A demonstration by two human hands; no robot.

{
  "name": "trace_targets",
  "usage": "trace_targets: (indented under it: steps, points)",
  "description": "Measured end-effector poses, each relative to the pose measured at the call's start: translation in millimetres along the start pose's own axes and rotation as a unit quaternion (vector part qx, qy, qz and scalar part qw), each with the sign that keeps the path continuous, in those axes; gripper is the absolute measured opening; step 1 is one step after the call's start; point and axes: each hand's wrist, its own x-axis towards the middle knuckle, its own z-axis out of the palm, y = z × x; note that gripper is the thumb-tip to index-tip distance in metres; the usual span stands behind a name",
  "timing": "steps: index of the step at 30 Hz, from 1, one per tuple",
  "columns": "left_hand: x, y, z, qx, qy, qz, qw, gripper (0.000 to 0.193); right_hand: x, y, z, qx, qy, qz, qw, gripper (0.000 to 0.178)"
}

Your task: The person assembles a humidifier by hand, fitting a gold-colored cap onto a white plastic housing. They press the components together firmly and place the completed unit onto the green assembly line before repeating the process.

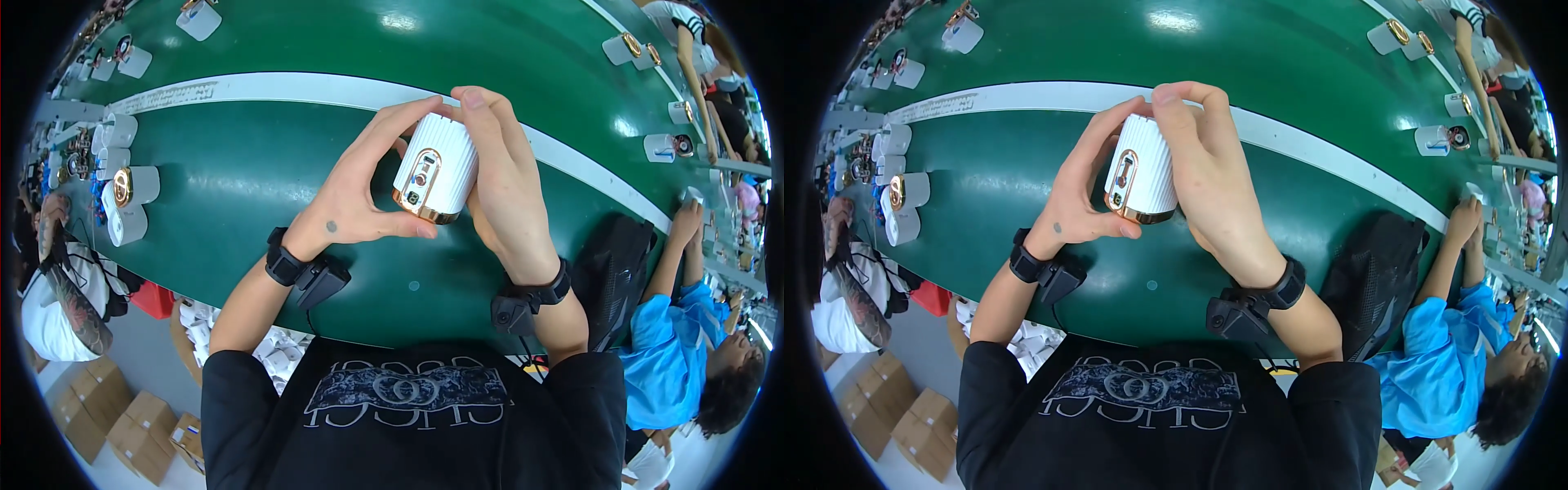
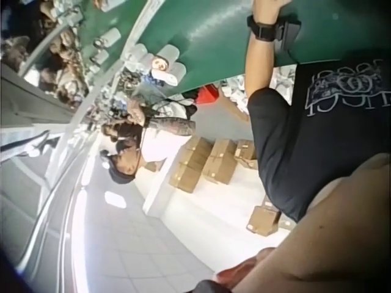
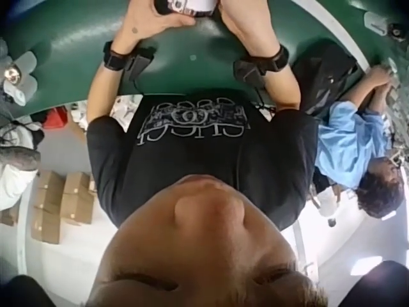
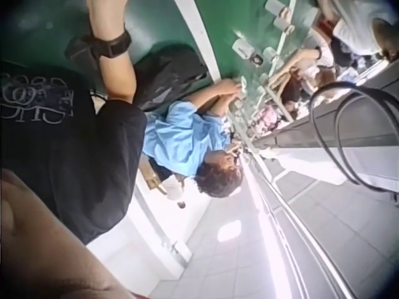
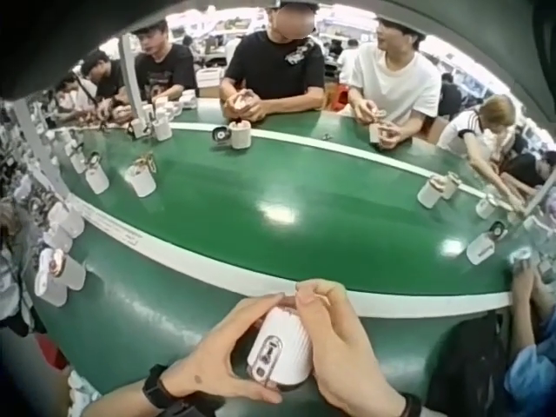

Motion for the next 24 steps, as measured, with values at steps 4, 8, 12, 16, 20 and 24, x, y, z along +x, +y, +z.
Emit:
trace_targets:
  steps: [4,8,12,16,20,24]
  points:
    - [-1,-1,2,0.026,0.013,0.014,0.999,0.119,0,-1,-1,-0.034,-0.003,-0.039,0.999,0.046]
    - [1,3,-3,0.091,-0.014,0.049,0.995,0.12,0,-3,-5,-0.156,-0.041,-0.128,0.979,0.047]
    - [3,11,-3,0.04,-0.032,0.036,0.998,0.118,5,-12,-15,-0.214,-0.105,-0.164,0.957,0.049]
    - [1,16,-12,-0.056,-0.027,0.001,0.998,0.105,5,-8,-13,-0.164,-0.114,-0.16,0.967,0.041]
    - [0,45,3,-0.136,0.05,-0.087,0.986,0.087,6,-10,-24,-0.212,-0.076,-0.225,0.948,0.037]
    - [-4,61,5,-0.205,0.056,-0.195,0.958,0.075,7,-9,-21,-0.315,-0.054,-0.291,0.902,0.035]
